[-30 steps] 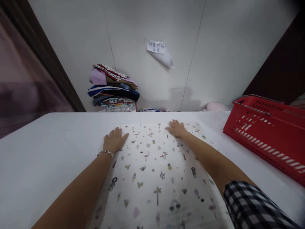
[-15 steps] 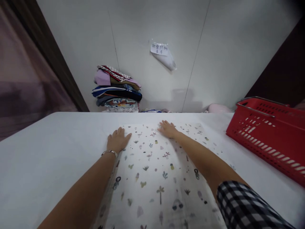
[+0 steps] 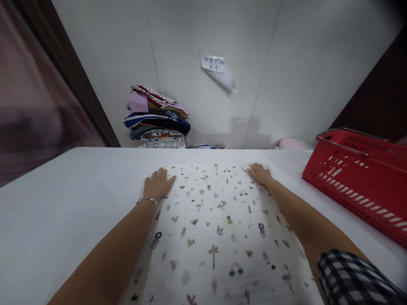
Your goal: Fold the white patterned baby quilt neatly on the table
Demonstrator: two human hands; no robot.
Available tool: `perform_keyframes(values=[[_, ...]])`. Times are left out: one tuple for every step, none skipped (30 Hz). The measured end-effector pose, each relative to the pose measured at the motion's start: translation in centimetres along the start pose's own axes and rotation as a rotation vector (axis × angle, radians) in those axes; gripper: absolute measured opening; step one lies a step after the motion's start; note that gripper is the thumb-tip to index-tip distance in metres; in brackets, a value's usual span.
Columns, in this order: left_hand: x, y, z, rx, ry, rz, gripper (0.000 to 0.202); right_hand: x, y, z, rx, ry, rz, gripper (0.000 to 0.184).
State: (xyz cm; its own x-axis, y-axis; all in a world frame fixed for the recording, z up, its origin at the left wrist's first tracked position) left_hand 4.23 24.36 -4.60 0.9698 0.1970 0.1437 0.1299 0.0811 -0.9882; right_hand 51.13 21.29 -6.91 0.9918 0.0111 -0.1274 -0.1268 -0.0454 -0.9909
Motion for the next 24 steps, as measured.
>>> perform_keyframes(values=[[0.0,0.1,0.0,-0.003,0.002,0.001,0.068,0.4,-0.1,-0.6,0.012,0.01,-0.011,0.066],[0.0,0.1,0.0,-0.006,0.003,0.001,0.068,0.9,-0.2,-1.4,0.023,0.022,-0.027,0.067],[0.0,0.1,0.0,-0.009,0.002,0.001,0.069,1.7,-0.2,-2.3,0.028,0.035,-0.043,0.068],[0.0,0.1,0.0,-0.01,0.001,0.002,0.069,2.5,-0.1,-3.1,0.024,0.047,-0.053,0.069],[0.0,0.1,0.0,-0.01,-0.002,0.005,0.069,3.4,0.1,-3.9,0.014,0.058,-0.055,0.069],[0.0,0.1,0.0,-0.01,-0.004,0.008,0.069,4.2,0.4,-4.4,0.002,0.065,-0.051,0.068],[0.1,0.1,0.0,-0.01,-0.003,0.009,0.069,4.8,0.5,-4.8,-0.007,0.07,-0.045,0.068],[0.1,0.1,0.1,-0.012,-0.002,0.009,0.069,5.2,0.6,-5.0,-0.012,0.071,-0.041,0.067],[0.1,0.2,0.1,-0.014,-0.001,0.007,0.069,5.4,0.6,-5.0,-0.015,0.071,-0.038,0.066],[0.0,0.2,0.1,-0.013,0.0,0.003,0.069,5.3,0.5,-5.0,-0.017,0.069,-0.042,0.066],[0.0,0.2,0.2,-0.007,0.001,0.001,0.069,5.1,0.4,-5.0,-0.016,0.07,-0.054,0.065],[-0.1,0.2,0.2,0.002,0.002,0.0,0.068,4.8,0.2,-5.1,-0.011,0.068,-0.072,0.064],[-0.1,0.1,0.2,0.009,0.003,0.0,0.068,4.3,0.0,-5.5,0.002,0.061,-0.094,0.063],[-0.1,0.1,0.2,0.012,0.004,0.0,0.068,3.7,-0.3,-6.0,0.022,0.046,-0.118,0.062],[-0.2,0.2,0.2,0.008,0.004,0.0,0.067,3.1,-0.4,-6.8,0.047,0.023,-0.138,0.062],[-0.1,0.3,0.1,0.003,0.008,-0.004,0.068,2.5,-0.4,-7.8,0.068,-0.006,-0.151,0.063],[-0.1,0.3,0.0,-0.006,0.011,-0.008,0.068,2.0,-0.1,-8.8,0.08,-0.035,-0.153,0.063],[0.0,0.4,-0.1,-0.014,0.013,-0.013,0.069,1.6,0.3,-9.9,0.08,-0.06,-0.147,0.064],[0.0,0.4,-0.1,-0.019,0.014,-0.016,0.07,1.4,0.7,-10.9,0.07,-0.075,-0.135,0.064],[0.0,0.4,-0.1,-0.025,0.015,-0.016,0.07,1.4,1.2,-11.7,0.056,-0.078,-0.119,0.064],[0.0,0.3,0.0,-0.032,0.012,-0.014,0.07,1.5,1.5,-12.4,0.041,-0.073,-0.103,0.064],[-0.2,0.3,0.3,-0.046,0.002,-0.013,0.07,1.5,1.7,-12.8,0.024,-0.063,-0.087,0.064],[-0.3,0.2,0.5,-0.071,-0.004,-0.012,0.068,1.5,1.8,-13.0,0.007,-0.052,-0.074,0.063],[-0.2,0.0,0.8,-0.087,0.007,-0.011,0.066,1.3,1.7,-13.1,-0.008,-0.043,-0.065,0.063]])
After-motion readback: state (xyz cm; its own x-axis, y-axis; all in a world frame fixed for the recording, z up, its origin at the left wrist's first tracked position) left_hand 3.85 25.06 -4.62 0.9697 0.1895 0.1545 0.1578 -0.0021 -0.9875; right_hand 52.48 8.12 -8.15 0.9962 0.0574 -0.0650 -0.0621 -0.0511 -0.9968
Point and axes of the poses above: each hand's wrist, its own z-axis towards the middle knuckle, its own y-axis out of the palm, x = y × z, the point moved 10 cm from there along z, towards the middle knuckle, and after that the axes turned 14 degrees about -y, right-handed, at the moved point
